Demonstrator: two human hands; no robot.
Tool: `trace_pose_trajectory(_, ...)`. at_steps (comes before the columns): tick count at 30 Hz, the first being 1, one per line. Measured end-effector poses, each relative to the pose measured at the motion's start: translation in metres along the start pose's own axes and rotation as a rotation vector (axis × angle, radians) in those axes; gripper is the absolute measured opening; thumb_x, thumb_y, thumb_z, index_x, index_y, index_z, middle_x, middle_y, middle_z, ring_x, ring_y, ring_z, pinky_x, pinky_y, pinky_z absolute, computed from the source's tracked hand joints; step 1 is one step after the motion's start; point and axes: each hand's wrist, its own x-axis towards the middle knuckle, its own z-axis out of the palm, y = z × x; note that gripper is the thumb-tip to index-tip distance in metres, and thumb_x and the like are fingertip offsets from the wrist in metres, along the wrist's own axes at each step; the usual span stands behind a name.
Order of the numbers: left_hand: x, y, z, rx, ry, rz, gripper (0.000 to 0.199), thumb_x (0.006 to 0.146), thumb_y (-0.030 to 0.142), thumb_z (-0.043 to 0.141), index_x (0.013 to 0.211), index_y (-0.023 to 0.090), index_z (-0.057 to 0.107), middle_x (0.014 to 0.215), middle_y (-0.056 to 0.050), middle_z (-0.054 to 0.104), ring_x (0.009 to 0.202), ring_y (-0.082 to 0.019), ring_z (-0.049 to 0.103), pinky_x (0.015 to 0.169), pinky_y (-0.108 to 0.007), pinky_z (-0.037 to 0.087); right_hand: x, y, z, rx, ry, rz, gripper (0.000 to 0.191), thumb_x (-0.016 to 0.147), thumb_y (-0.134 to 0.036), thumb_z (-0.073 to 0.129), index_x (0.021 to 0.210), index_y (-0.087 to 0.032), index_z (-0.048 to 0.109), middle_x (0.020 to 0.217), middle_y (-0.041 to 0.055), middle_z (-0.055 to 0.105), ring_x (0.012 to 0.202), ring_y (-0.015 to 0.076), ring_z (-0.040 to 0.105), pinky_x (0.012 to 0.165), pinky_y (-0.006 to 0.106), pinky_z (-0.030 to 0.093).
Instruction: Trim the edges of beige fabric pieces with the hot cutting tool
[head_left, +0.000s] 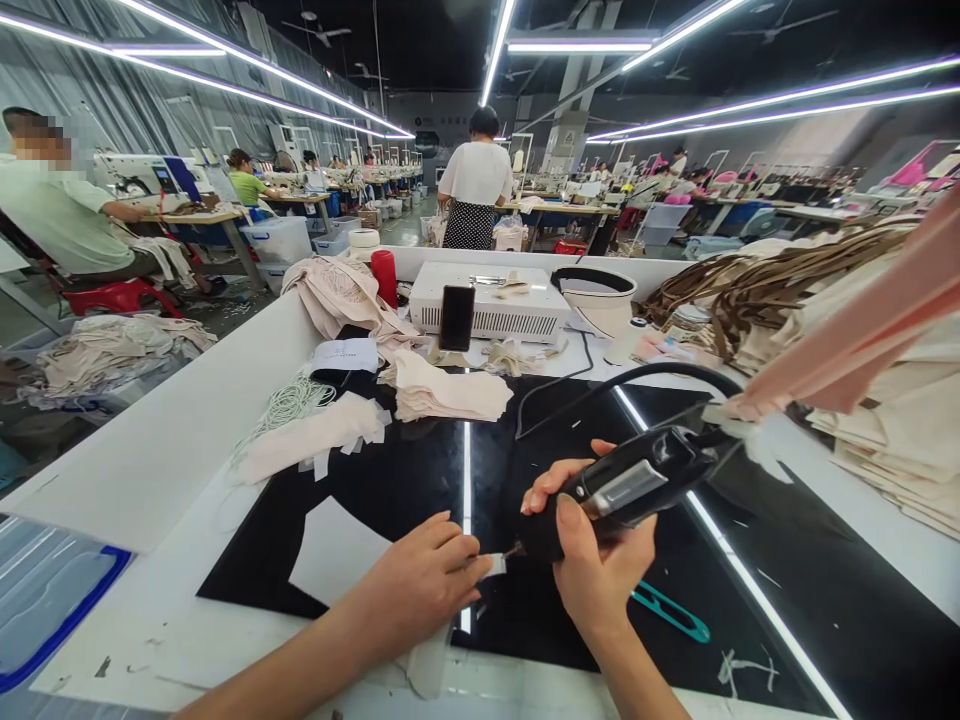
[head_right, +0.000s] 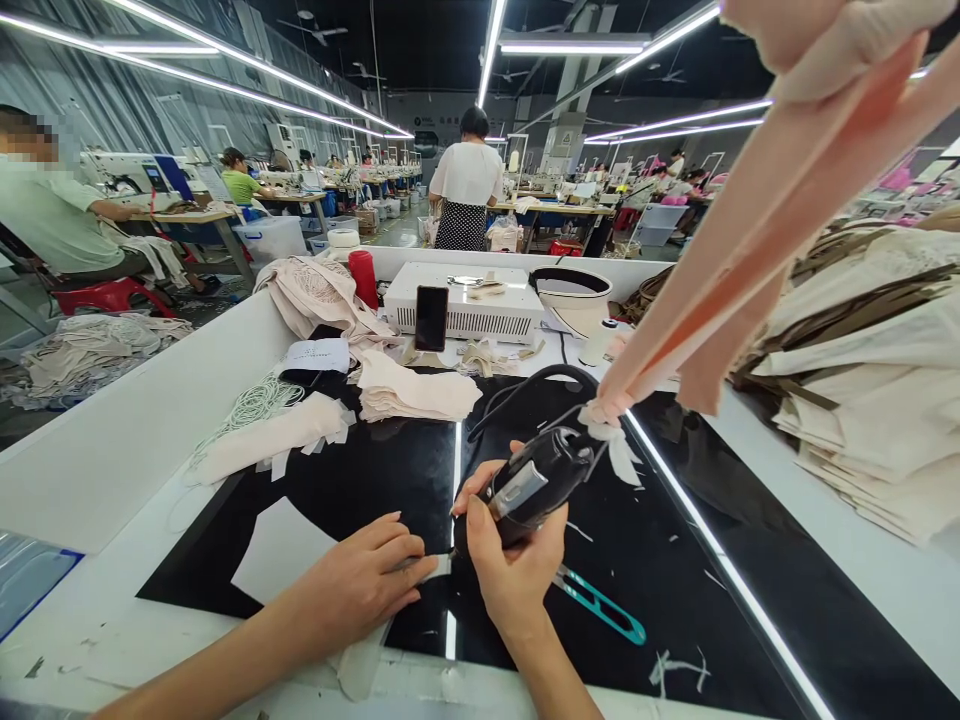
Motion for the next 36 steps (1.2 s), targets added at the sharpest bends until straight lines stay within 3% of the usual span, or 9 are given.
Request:
trace_pose_trajectory(14,-0.001,0.001,-0.001,-0.037,-0.032,-0.016,0.028,0.101,0.022,0.070,0.126,0.017,0.059,0.107,-0.004,0.064,0.099,-0.020,0.064,0.104,-0.042,0.054,-0.008,-0.007,-0.002,-0.004,-0.022,0.028,0.041,0.093,-0.025,0.072,0.130,-0.031,0.054,0.083,-0.0033,0.066,0.063,0.0144,0.064,0.059,0.032,0.057)
trace_pose_trajectory(23,-0.010,0.002,-0.006,-0.111,0.011,-0.039,0.022,0.102,0.017,0.065,0.123,0.018,0.061,0.114,-0.005,0.068,0.105,-0.019,0.067,0.116,-0.046,0.049,-0.005,-0.012,-0.007,0.017,-0.020,0.013,0.042,0.092,-0.027,0.073,0.130,-0.030,0.056,0.085,-0.0027,0.066,0.064,0.0144,0.064,0.060,0.034,0.058)
trace_pose_trajectory(36,-0.017,0.004,-0.006,-0.143,0.002,-0.054,0.021,0.102,0.015,0.064,0.122,0.017,0.061,0.114,-0.005,0.068,0.108,-0.019,0.068,0.118,-0.047,0.048,-0.009,-0.007,-0.003,0.021,-0.047,0.015,0.043,0.092,-0.025,0.073,0.131,-0.031,0.056,0.086,-0.0028,0.066,0.065,0.0141,0.065,0.062,0.033,0.058)
